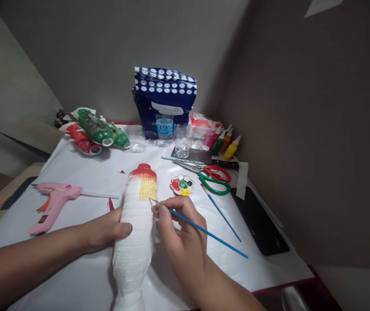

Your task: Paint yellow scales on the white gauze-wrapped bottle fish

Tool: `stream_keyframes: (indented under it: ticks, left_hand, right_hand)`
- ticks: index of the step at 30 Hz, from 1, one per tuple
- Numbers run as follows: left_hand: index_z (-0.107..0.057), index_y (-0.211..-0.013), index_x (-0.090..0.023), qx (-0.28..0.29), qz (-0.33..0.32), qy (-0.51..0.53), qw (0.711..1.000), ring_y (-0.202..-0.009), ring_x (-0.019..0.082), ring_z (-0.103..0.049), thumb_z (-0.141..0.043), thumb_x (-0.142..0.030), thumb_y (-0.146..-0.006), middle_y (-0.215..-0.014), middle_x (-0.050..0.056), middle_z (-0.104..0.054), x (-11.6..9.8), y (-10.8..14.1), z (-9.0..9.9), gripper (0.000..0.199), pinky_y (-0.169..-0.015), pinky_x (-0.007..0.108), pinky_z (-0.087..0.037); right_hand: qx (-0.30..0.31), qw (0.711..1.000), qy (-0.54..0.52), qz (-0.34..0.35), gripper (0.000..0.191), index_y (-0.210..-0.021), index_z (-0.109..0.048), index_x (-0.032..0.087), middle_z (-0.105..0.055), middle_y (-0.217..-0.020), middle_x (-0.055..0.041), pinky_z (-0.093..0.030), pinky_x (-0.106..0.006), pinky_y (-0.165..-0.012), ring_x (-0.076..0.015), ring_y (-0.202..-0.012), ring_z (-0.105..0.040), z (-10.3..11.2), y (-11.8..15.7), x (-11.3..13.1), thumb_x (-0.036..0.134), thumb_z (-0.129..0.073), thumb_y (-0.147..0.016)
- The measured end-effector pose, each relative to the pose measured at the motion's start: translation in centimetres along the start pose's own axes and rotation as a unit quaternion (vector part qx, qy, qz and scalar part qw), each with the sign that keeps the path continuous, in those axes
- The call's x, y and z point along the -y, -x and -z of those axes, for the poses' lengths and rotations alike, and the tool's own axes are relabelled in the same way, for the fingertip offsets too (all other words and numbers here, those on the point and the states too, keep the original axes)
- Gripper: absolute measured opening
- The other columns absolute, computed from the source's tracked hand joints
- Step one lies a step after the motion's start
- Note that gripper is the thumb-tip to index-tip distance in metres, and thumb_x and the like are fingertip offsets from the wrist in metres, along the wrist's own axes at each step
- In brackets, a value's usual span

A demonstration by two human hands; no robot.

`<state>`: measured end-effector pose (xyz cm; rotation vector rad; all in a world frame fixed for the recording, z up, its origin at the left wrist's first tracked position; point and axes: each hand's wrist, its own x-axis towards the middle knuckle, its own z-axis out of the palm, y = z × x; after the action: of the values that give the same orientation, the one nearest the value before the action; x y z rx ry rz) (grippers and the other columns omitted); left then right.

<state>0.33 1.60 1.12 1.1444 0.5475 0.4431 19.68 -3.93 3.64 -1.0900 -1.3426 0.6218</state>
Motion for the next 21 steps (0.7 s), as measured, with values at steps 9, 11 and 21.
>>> stream_keyframes:
  ticks: [9,11,21]
  left_hand:
    - [-0.053,-0.138,-0.015,0.009,-0.010,0.000,1.000,-0.115,0.038,-0.061,-0.076,-0.065,-0.076,-0.125,0.018,-0.067,0.11,0.03,-0.04,0.082,-0.099,0.054,-0.048]
    - [-0.054,-0.137,-0.015,0.005,-0.008,0.000,1.000,-0.114,0.038,-0.062,-0.077,-0.065,-0.075,-0.124,0.018,-0.067,0.09,0.05,-0.05,0.083,-0.098,0.053,-0.048]
    - [-0.054,-0.137,-0.014,0.003,0.000,0.004,1.000,-0.113,0.037,-0.063,-0.078,-0.065,-0.074,-0.122,0.018,-0.068,0.31,0.03,0.12,0.084,-0.095,0.049,-0.051]
  right_hand:
    - [0.005,1.000,-0.009,0.004,0.010,-0.089,-0.066,0.022,-0.074,-0.080,-0.0010,-0.064,-0.024,-0.067,-0.0157,-0.075,-0.076,0.01,-0.09,-0.11,0.015,-0.062,-0.093]
    - [0.010,1.000,-0.009,0.005,0.010,-0.089,-0.066,0.023,-0.074,-0.081,-0.0011,-0.064,-0.024,-0.067,-0.0157,-0.076,-0.076,0.07,-0.04,-0.10,0.015,-0.062,-0.094]
    - [0.018,1.000,-0.011,0.000,0.010,-0.089,-0.067,0.023,-0.074,-0.081,-0.0004,-0.061,-0.023,-0.068,-0.0155,-0.077,-0.076,0.21,-0.01,0.12,0.016,-0.062,-0.094]
